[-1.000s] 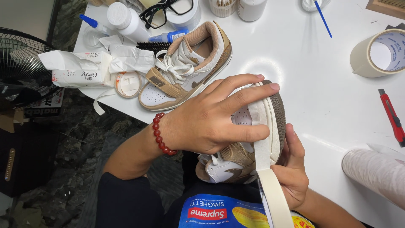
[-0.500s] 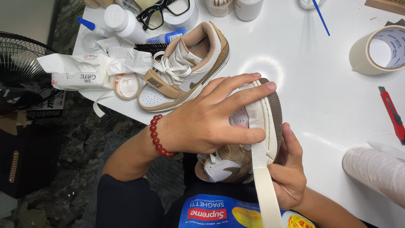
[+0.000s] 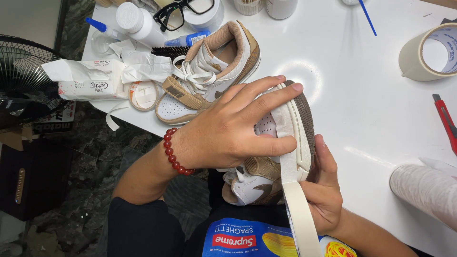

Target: The person sits at a white work table with a pair of sneakers and applies masking tape around the midsole of one shoe, pressing the tape along the sole edge, then uses a red utility knife to trim and tear the tape to length. They handle the tape roll, position the shoe, and smooth the tape down by hand.

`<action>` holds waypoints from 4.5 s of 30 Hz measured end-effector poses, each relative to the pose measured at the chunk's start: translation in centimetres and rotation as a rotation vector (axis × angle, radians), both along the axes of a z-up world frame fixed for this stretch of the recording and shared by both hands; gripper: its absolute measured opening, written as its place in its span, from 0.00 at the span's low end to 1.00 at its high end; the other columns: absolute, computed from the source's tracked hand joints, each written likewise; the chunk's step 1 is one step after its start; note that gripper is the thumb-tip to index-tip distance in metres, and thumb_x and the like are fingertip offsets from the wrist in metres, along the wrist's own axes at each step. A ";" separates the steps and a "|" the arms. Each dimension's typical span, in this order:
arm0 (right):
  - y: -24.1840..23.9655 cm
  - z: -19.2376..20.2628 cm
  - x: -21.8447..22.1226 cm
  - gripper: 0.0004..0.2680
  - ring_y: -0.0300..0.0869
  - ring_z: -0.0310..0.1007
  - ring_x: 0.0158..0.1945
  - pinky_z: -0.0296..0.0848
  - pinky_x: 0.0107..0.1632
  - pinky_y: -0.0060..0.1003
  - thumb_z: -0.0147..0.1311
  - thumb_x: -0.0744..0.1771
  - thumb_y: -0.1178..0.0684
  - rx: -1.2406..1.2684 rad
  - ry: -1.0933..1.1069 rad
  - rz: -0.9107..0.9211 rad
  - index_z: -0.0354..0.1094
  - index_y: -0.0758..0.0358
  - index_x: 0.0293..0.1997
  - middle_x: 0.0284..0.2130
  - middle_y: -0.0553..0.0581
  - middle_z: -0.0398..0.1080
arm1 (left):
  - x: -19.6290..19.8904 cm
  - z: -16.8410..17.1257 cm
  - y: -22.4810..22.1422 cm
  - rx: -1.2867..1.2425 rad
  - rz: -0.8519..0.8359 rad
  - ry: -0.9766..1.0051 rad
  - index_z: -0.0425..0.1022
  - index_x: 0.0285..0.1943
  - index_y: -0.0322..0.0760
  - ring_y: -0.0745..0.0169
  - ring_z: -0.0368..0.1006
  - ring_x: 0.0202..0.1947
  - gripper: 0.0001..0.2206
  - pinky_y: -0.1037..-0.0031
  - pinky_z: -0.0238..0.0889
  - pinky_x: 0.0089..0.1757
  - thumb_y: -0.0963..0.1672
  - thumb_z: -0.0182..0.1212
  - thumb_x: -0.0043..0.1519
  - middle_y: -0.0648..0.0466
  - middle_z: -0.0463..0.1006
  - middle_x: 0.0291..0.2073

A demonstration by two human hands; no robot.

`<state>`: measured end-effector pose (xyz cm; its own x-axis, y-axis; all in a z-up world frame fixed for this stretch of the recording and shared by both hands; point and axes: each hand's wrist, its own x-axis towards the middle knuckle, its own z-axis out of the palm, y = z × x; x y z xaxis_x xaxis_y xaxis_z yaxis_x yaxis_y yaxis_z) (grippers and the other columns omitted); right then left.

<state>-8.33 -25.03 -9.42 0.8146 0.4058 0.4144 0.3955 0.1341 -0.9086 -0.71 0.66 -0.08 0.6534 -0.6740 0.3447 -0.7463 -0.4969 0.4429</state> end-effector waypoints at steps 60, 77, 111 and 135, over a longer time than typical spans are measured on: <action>-0.5 -1.0 0.9 0.12 0.62 0.40 0.82 0.53 0.78 0.51 0.49 0.71 0.53 0.084 0.149 0.135 0.75 0.76 0.38 0.79 0.66 0.33 | -0.1 -1.4 0.2 0.045 0.029 -0.004 0.73 0.56 0.56 0.35 0.54 0.76 0.13 0.33 0.51 0.68 0.40 0.66 0.68 0.49 0.58 0.77; 0.1 -0.8 1.7 0.11 0.62 0.43 0.81 0.54 0.78 0.53 0.49 0.72 0.54 0.042 0.146 0.101 0.74 0.74 0.38 0.78 0.66 0.36 | 0.7 -2.3 0.5 0.063 0.025 0.014 0.74 0.54 0.58 0.33 0.52 0.77 0.13 0.34 0.50 0.67 0.40 0.66 0.68 0.52 0.57 0.77; 1.4 -0.4 3.2 0.10 0.60 0.49 0.79 0.60 0.74 0.54 0.49 0.69 0.57 -0.118 0.358 0.046 0.75 0.74 0.47 0.77 0.71 0.41 | 2.7 -6.5 1.6 0.089 0.101 -0.023 0.79 0.54 0.54 0.48 0.62 0.73 0.10 0.41 0.56 0.66 0.42 0.66 0.67 0.56 0.70 0.69; 1.4 -1.2 3.0 0.09 0.63 0.50 0.79 0.59 0.73 0.56 0.48 0.68 0.58 -0.161 0.421 -0.020 0.73 0.72 0.32 0.76 0.74 0.43 | 4.5 -7.7 1.1 0.046 0.088 -0.055 0.81 0.48 0.50 0.51 0.72 0.63 0.05 0.62 0.70 0.56 0.44 0.66 0.65 0.56 0.78 0.59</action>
<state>-5.29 -23.63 -10.67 0.9072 0.4201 -0.0220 -0.0121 -0.0262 -0.9996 3.78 1.76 -7.75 0.6919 -0.6305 0.3517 -0.7212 -0.5806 0.3779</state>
